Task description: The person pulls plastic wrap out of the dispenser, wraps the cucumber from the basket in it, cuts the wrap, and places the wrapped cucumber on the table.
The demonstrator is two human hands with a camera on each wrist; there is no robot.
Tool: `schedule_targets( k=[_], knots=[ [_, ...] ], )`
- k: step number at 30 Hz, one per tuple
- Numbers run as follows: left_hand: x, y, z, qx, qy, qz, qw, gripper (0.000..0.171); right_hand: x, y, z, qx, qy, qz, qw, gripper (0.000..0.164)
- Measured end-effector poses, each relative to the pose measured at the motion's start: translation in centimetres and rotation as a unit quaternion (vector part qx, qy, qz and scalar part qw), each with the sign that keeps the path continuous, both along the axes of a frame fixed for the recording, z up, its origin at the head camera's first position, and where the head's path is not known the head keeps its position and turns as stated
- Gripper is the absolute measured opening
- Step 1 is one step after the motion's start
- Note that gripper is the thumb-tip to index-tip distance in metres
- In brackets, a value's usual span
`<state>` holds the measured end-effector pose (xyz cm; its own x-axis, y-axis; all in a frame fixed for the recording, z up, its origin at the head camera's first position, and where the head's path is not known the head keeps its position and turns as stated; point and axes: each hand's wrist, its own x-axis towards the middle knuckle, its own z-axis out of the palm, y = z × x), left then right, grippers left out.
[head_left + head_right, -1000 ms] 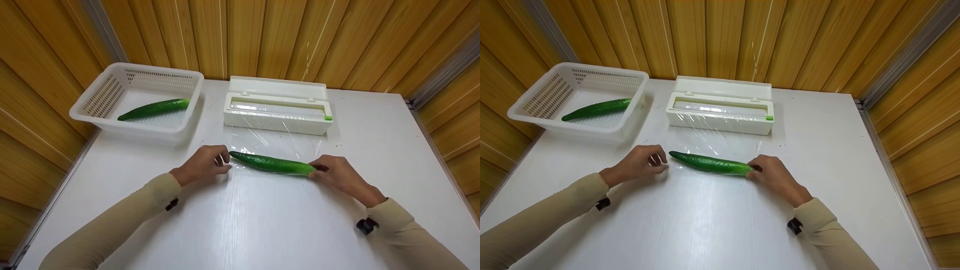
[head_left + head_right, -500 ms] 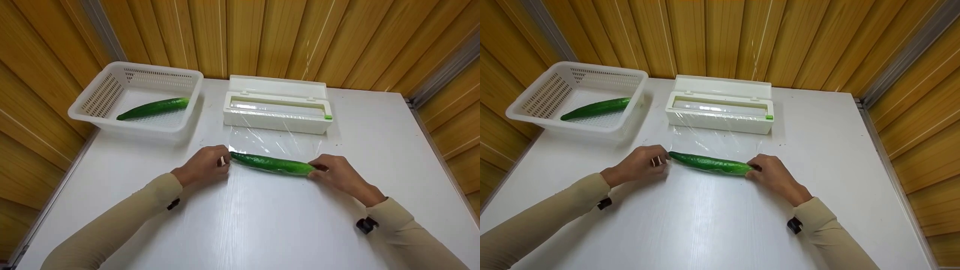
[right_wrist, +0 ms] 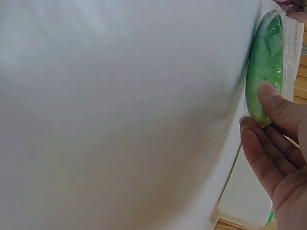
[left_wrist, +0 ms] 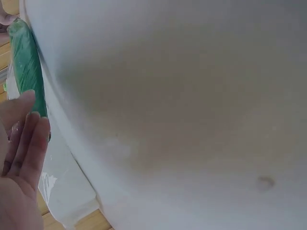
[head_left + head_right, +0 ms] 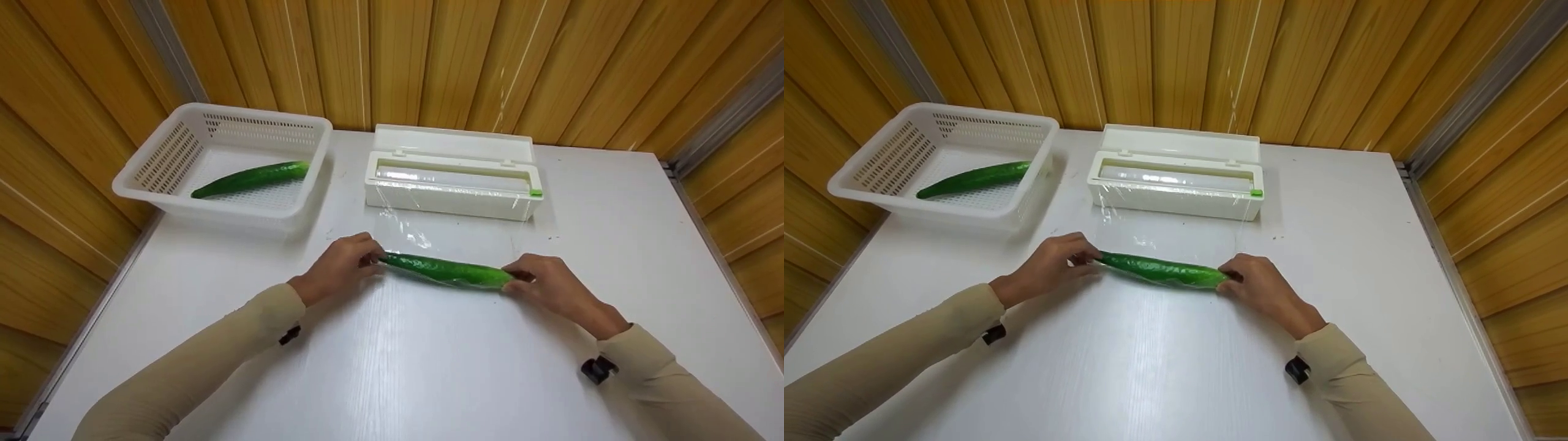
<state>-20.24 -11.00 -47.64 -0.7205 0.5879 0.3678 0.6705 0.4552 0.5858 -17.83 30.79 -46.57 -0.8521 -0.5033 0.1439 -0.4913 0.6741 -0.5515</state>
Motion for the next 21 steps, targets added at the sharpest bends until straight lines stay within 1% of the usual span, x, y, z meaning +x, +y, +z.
schedule_targets(
  k=[3,5,6,8,11,12,14,16,17,19,21],
  knots=[
    [0.0,0.1,-0.3,-0.015,0.059,0.042,0.9973,0.012,0.0,0.0,0.0,-0.003,-0.001,0.006,1.0,0.027],
    [0.0,0.2,-0.3,-0.014,0.074,0.062,0.9952,0.014,-0.1,0.0,-0.1,-0.007,-0.001,0.008,1.0,0.027],
    [0.0,0.2,-0.3,-0.007,0.07,0.066,0.9953,0.014,-0.1,0.0,-0.1,-0.01,0.0,0.009,1.0,0.027],
    [-0.2,0.3,-0.4,0.015,0.049,0.066,0.9965,0.013,0.0,0.1,-0.2,-0.017,0.006,0.013,1.0,0.028],
    [-0.6,0.4,-0.4,0.052,0.001,0.058,0.9969,0.009,-0.1,0.2,-0.3,-0.024,0.014,0.018,0.999,0.029],
    [-0.7,0.4,-0.4,0.064,-0.017,0.057,0.9961,0.008,-0.1,0.2,-0.4,-0.025,0.015,0.019,0.999,0.029],
    [-1.0,0.3,-0.5,0.077,-0.041,0.061,0.9943,0.007,-0.1,0.3,-0.4,-0.024,0.017,0.021,0.999,0.029],
    [-1.3,0.3,-0.5,0.092,-0.067,0.07,0.991,0.006,-0.2,0.3,-0.4,-0.022,0.017,0.019,0.999,0.028],
    [-1.4,0.3,-0.4,0.104,-0.084,0.074,0.9883,0.006,-0.2,0.4,-0.4,-0.021,0.018,0.02,0.999,0.028],
    [-1.7,0.3,-0.4,0.132,-0.127,0.079,0.9799,0.006,-0.3,0.4,-0.4,-0.017,0.018,0.018,1.0,0.027],
    [-1.9,0.3,-0.4,0.159,-0.177,0.083,0.9676,0.006,-0.3,0.5,-0.5,-0.018,0.015,0.017,1.0,0.027]
  ],
)
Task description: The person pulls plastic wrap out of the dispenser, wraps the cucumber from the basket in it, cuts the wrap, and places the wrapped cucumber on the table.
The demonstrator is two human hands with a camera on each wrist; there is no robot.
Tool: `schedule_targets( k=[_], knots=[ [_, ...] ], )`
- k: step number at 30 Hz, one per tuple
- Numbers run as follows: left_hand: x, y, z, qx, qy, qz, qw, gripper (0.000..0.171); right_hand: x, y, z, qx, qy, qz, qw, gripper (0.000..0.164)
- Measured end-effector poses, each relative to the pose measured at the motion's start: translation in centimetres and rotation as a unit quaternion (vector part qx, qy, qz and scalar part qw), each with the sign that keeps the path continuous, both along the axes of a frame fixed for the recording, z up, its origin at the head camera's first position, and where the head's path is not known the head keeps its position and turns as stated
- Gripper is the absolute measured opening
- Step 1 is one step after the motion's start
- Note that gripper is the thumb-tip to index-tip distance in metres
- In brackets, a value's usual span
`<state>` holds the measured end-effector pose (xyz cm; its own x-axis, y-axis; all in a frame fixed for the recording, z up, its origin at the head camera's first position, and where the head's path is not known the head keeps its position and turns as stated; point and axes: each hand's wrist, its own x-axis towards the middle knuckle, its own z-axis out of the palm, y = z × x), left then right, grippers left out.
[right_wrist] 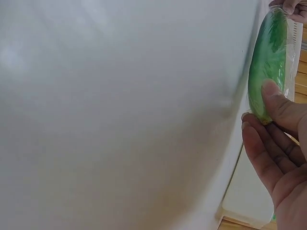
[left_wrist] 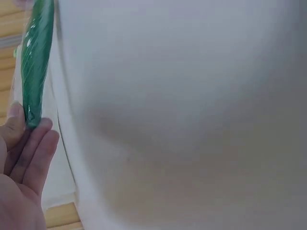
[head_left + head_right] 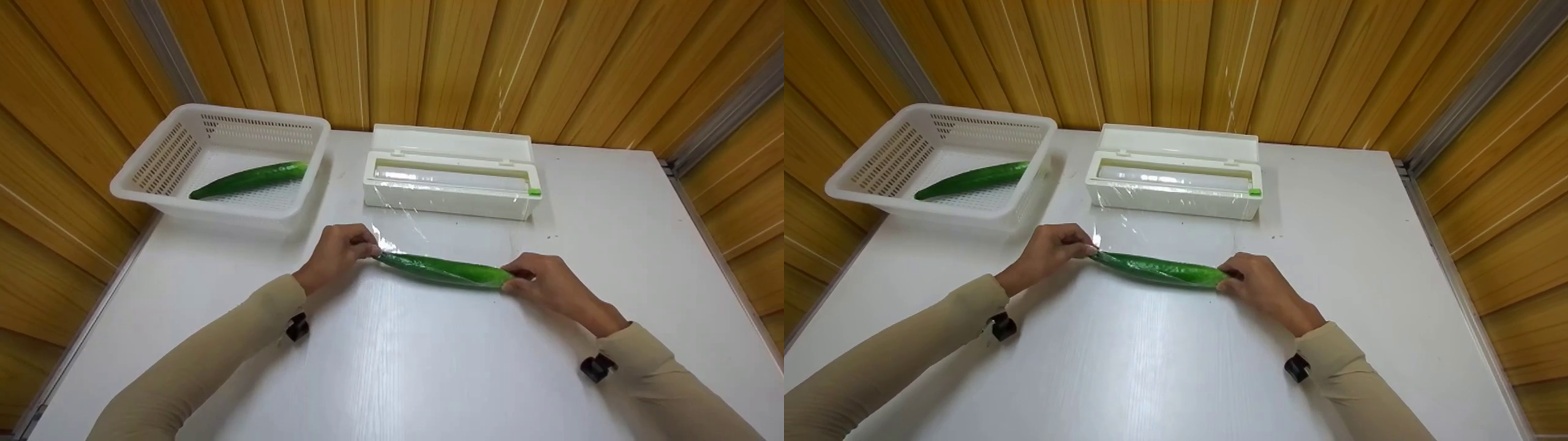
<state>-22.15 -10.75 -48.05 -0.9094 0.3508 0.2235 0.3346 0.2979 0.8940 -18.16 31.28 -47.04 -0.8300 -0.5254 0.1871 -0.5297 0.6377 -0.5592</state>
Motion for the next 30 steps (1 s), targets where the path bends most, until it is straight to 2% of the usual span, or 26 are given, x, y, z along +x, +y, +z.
schedule_targets(
  k=[3,7,12,20,23,26,28,30],
  knots=[
    [-0.2,-0.2,0.0,0.042,-0.075,-0.005,0.9963,0.007,-0.1,0.1,-0.1,0.001,-0.015,-0.005,1.0,0.026],
    [-0.5,-0.6,0.0,0.062,-0.113,-0.027,0.9913,0.011,-0.4,0.2,0.0,0.0,-0.044,-0.012,0.999,0.024],
    [-0.9,-1.0,-0.2,0.042,-0.091,-0.071,0.9925,0.005,-0.7,0.2,0.2,0.007,-0.07,-0.021,0.997,0.025],
    [-1.4,-1.5,-0.4,-0.011,-0.056,-0.122,0.9909,0.01,-1.0,0.2,0.4,0.001,-0.091,-0.029,0.995,0.027],
    [-1.5,-1.5,-0.4,-0.024,-0.067,-0.123,0.9898,0.01,-1.0,0.3,0.4,0.001,-0.091,-0.028,0.995,0.026],
    [-1.4,-1.5,-0.3,-0.027,-0.102,-0.104,0.9889,0.012,-1.1,0.3,0.5,0.007,-0.086,-0.028,0.996,0.027],
    [-1.3,-1.4,-0.3,-0.021,-0.124,-0.086,0.9884,0.013,-1.1,0.3,0.5,0.011,-0.088,-0.028,0.996,0.027],
    [-1.4,-1.3,-0.5,0.004,-0.147,-0.07,0.9866,0.015,-1.1,0.3,0.5,0.013,-0.092,-0.029,0.995,0.027]
  ],
)
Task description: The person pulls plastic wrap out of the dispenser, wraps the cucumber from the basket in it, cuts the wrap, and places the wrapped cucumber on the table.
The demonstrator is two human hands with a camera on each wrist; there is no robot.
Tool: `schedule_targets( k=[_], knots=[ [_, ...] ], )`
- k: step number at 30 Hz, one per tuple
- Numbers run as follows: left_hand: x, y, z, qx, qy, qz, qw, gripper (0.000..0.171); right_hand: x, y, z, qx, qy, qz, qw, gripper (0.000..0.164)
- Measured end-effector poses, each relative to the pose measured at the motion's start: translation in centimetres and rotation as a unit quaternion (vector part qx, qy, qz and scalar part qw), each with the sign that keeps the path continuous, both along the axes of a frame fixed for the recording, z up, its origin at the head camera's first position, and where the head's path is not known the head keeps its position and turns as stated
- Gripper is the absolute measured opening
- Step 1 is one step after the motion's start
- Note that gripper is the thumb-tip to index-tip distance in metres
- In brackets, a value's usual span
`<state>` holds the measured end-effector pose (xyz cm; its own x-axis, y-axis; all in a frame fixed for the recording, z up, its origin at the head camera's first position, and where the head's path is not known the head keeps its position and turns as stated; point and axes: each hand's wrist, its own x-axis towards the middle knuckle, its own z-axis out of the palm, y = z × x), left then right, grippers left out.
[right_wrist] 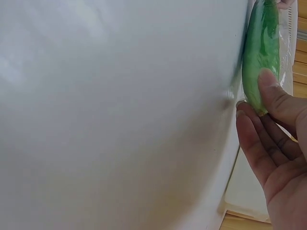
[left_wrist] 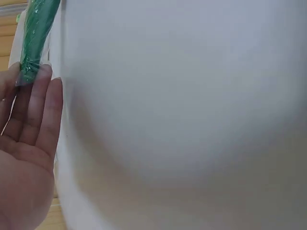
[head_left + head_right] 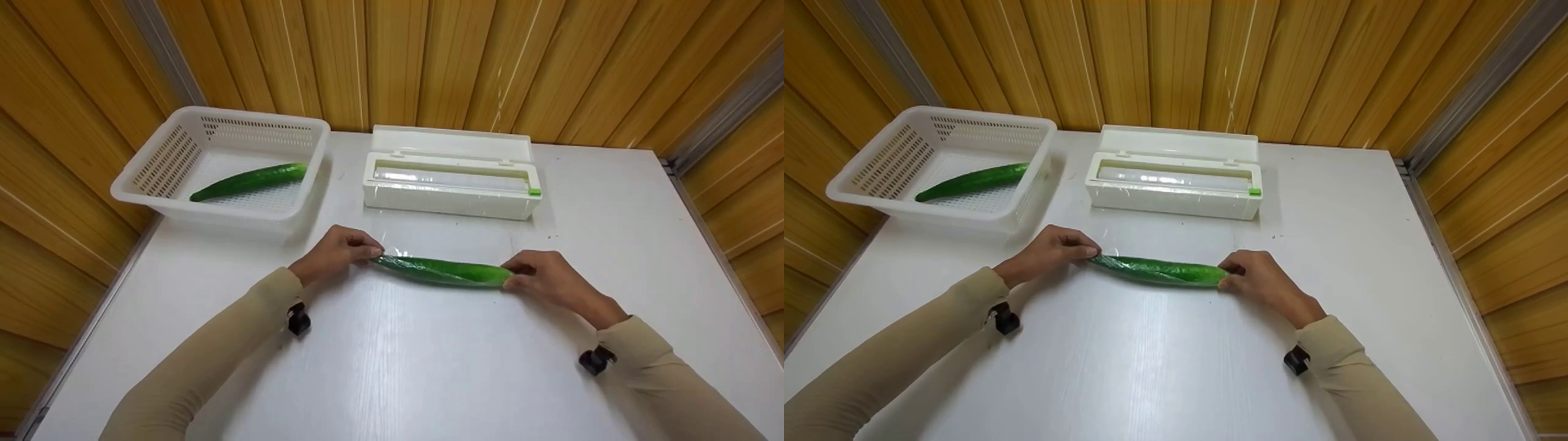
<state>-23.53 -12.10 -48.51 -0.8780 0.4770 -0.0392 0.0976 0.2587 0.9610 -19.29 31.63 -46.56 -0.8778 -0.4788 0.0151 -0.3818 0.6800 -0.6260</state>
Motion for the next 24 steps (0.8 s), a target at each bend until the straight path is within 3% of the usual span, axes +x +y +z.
schedule_targets(
  k=[4,6,11,19,24],
  knots=[
    [-0.16,0.15,-0.43,0.049,-0.028,0.026,0.9981,0.013,-0.09,0.01,0.0,0.003,-0.005,-0.002,1.0,0.026],
    [-0.18,0.22,-0.58,0.058,-0.021,0.028,0.9977,0.012,-0.11,0.01,0.02,0.003,-0.008,-0.003,1.0,0.025],
    [-0.17,0.3,-0.88,0.049,0.04,-0.014,0.9979,0.007,-0.13,0.01,0.11,0.003,-0.012,-0.007,1.0,0.026],
    [-0.33,0.18,-0.48,0.022,0.023,-0.081,0.9962,0.023,-0.16,-0.07,0.08,0.001,-0.001,-0.012,1.0,0.024],
    [-0.02,-0.09,-0.29,-0.036,0.077,-0.085,0.9928,0.029,-0.15,-0.09,-0.01,0.002,0.009,-0.013,1.0,0.024]
  ],
)
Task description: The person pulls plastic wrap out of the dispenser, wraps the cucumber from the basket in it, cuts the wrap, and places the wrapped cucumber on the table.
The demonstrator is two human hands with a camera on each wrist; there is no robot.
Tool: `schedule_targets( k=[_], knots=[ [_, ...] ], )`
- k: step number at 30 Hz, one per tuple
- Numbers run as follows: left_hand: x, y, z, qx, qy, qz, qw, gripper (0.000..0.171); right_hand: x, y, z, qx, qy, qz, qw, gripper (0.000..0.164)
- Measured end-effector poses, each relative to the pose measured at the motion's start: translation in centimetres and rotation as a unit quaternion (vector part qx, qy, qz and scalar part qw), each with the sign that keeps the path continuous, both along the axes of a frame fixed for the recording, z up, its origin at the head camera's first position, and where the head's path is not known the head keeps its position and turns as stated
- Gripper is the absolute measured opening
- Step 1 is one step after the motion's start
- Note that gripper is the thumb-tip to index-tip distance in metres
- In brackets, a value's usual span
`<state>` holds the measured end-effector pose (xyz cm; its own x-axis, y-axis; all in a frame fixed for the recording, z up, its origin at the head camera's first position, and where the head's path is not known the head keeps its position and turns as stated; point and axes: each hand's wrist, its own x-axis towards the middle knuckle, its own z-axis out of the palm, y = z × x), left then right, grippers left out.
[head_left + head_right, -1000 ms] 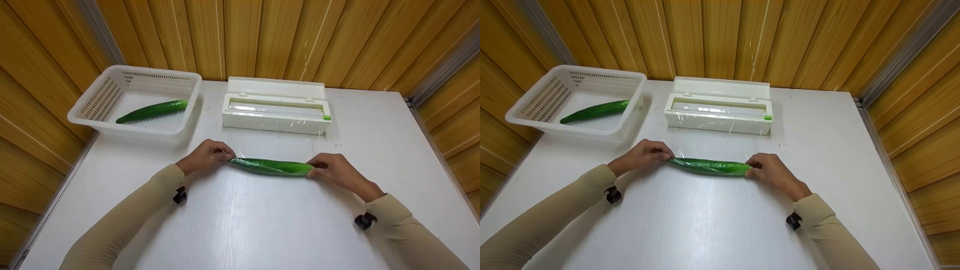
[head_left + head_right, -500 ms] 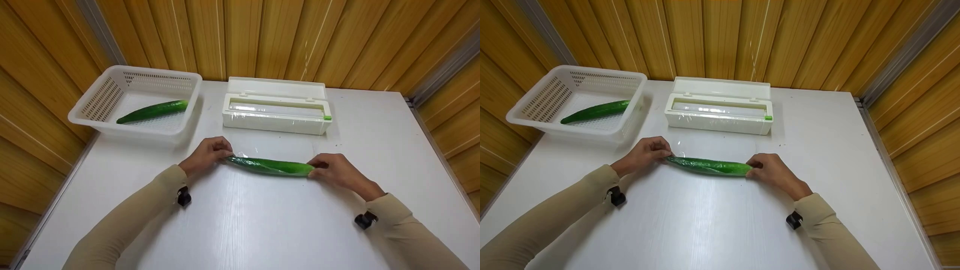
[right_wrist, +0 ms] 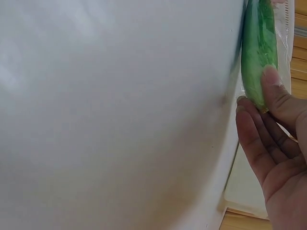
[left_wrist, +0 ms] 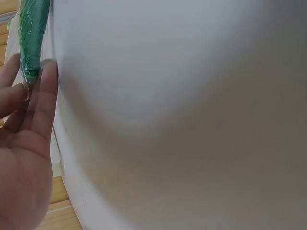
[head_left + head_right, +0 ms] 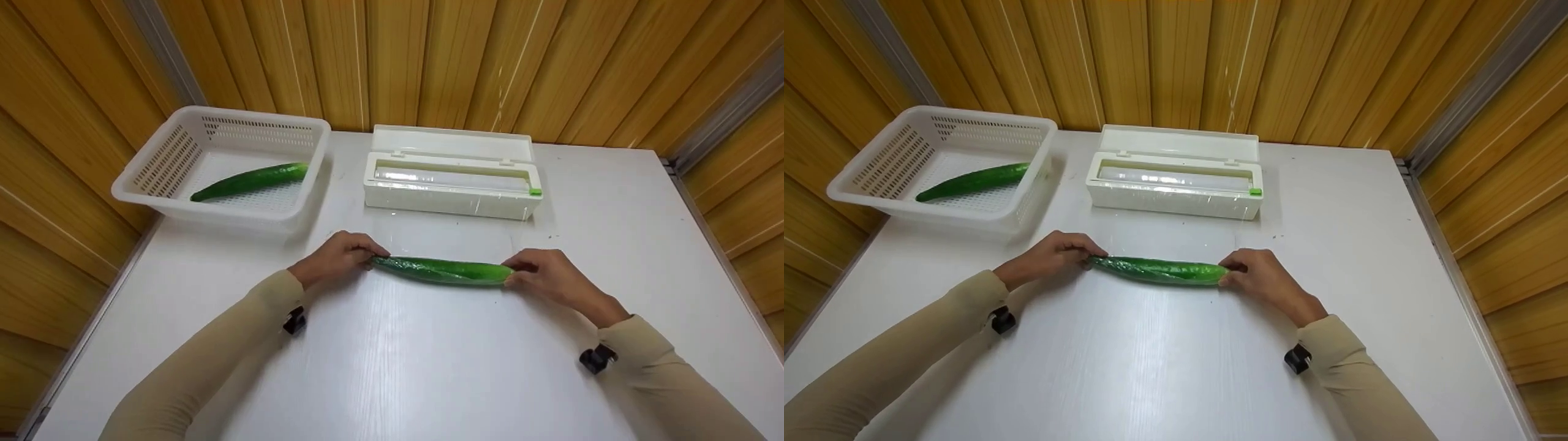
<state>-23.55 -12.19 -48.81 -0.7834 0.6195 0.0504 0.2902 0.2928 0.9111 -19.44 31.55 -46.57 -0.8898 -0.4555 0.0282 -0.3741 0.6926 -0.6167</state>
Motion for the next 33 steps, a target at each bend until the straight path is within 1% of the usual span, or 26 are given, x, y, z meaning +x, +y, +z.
schedule_targets(
  k=[3,5,8,11,14,18,20,22,24,26,29,31,33],
  knots=[
    [0.4,0.2,0.0,-0.031,0.036,0.013,0.9988,0.024,0.1,-0.1,0.0,0.005,0.01,0.002,1.0,0.026],
    [0.6,0.5,-0.1,-0.047,0.056,0.021,0.9971,0.026,0.2,-0.1,-0.3,0.002,0.016,-0.003,1.0,0.028],
    [0.8,0.8,-0.3,-0.071,0.094,0.031,0.9925,0.029,0.4,-0.1,-0.6,-0.013,0.017,-0.015,1.0,0.029],
    [0.7,0.8,-0.3,-0.083,0.122,0.043,0.9881,0.023,0.6,-0.3,-1.0,-0.024,0.017,-0.027,0.999,0.025],
    [0.7,0.8,-0.3,-0.078,0.127,0.051,0.9876,0.02,0.5,-0.3,-1.1,-0.035,0.01,-0.029,0.999,0.025],
    [0.6,0.8,-0.4,-0.069,0.123,0.052,0.9887,0.019,0.4,-0.3,-1.3,-0.055,0.011,-0.033,0.998,0.031],
    [0.6,0.9,-0.4,-0.065,0.126,0.053,0.9885,0.019,0.4,-0.4,-1.3,-0.062,0.031,-0.031,0.997,0.032],
    [0.5,0.9,-0.4,-0.064,0.135,0.055,0.9871,0.019,0.3,-0.4,-1.4,-0.064,0.062,-0.025,0.996,0.029],
    [0.5,1.0,-0.4,-0.067,0.143,0.06,0.9856,0.019,0.2,-0.5,-1.5,-0.058,0.089,-0.022,0.994,0.028],
    [0.4,1.0,-0.4,-0.072,0.149,0.062,0.9843,0.019,0.1,-0.5,-1.6,-0.048,0.101,-0.021,0.994,0.029],
    [0.4,1.0,-0.5,-0.08,0.157,0.061,0.9825,0.021,-0.1,-0.5,-1.6,-0.031,0.096,-0.025,0.995,0.032],
    [0.3,0.9,-0.4,-0.085,0.169,0.058,0.9803,0.024,-0.2,-0.5,-1.6,-0.03,0.08,-0.03,0.996,0.035],
    [0.2,0.9,-0.4,-0.088,0.174,0.058,0.9791,0.025,-0.2,-0.6,-1.5,-0.032,0.063,-0.035,0.997,0.035]
  ],
)
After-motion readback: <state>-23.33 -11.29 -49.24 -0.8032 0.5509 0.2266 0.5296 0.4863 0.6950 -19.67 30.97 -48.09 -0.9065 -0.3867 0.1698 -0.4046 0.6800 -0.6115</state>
